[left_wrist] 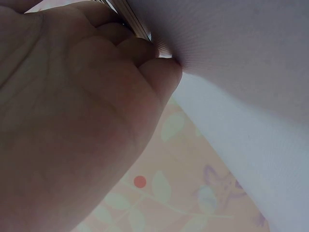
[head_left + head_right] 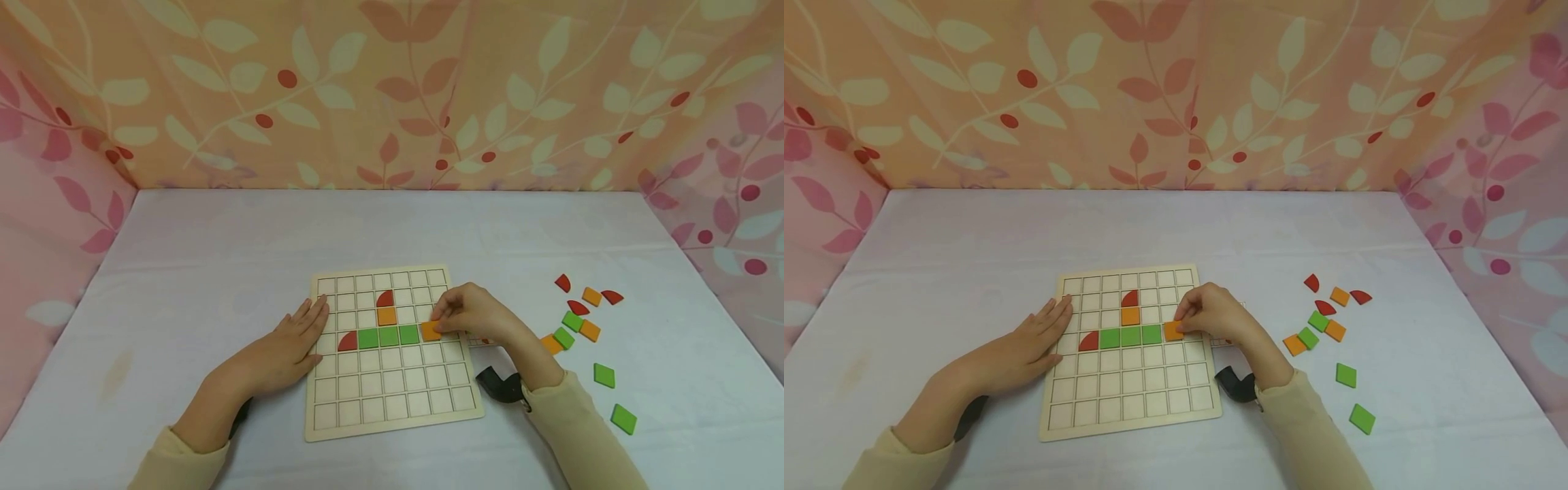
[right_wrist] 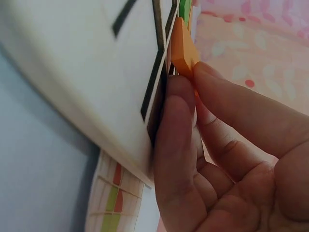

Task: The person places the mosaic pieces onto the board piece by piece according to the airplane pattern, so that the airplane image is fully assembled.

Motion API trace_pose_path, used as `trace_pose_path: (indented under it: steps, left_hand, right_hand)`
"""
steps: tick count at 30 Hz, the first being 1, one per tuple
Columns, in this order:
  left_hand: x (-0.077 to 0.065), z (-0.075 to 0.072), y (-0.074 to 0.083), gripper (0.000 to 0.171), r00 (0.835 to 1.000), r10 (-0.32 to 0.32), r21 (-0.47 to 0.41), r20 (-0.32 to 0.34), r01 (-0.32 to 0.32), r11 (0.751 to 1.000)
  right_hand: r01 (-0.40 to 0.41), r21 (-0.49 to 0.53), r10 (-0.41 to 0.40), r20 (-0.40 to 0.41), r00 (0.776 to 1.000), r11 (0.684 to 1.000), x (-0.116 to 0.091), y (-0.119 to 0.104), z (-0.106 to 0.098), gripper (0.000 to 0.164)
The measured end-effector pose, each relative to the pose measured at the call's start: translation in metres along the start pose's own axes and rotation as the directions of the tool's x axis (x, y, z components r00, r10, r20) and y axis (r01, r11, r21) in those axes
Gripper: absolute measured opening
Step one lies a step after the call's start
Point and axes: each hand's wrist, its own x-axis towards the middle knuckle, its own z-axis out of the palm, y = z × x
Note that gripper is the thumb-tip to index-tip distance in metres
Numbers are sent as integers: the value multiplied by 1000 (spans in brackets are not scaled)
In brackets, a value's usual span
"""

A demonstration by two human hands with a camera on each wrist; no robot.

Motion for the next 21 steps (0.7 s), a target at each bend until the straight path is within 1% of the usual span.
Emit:
trace_pose_path:
  steps: [5, 13, 17, 21]
  left_hand:
    - [0, 1, 0, 68, 1000, -11, 9, 6, 11, 1000]
    - [1, -1, -1, 68, 1000, 15, 6, 1, -15, 1000]
    - [1, -2, 0, 68, 1000, 11, 0, 3, -11, 1000]
    - [1, -1, 0, 68, 1000, 11, -3, 5, -11, 1000]
  right_hand:
    - [7, -5, -7, 3, 1000, 1000, 1, 0, 0, 5]
    - [-2, -18, 2, -16, 1000, 1000, 0, -1, -1, 6]
    - [-1, -23, 1, -16, 1000, 1000, 0, -2, -1, 6]
    - [-17, -20, 16, -22, 1000, 1000, -1, -2, 0, 6]
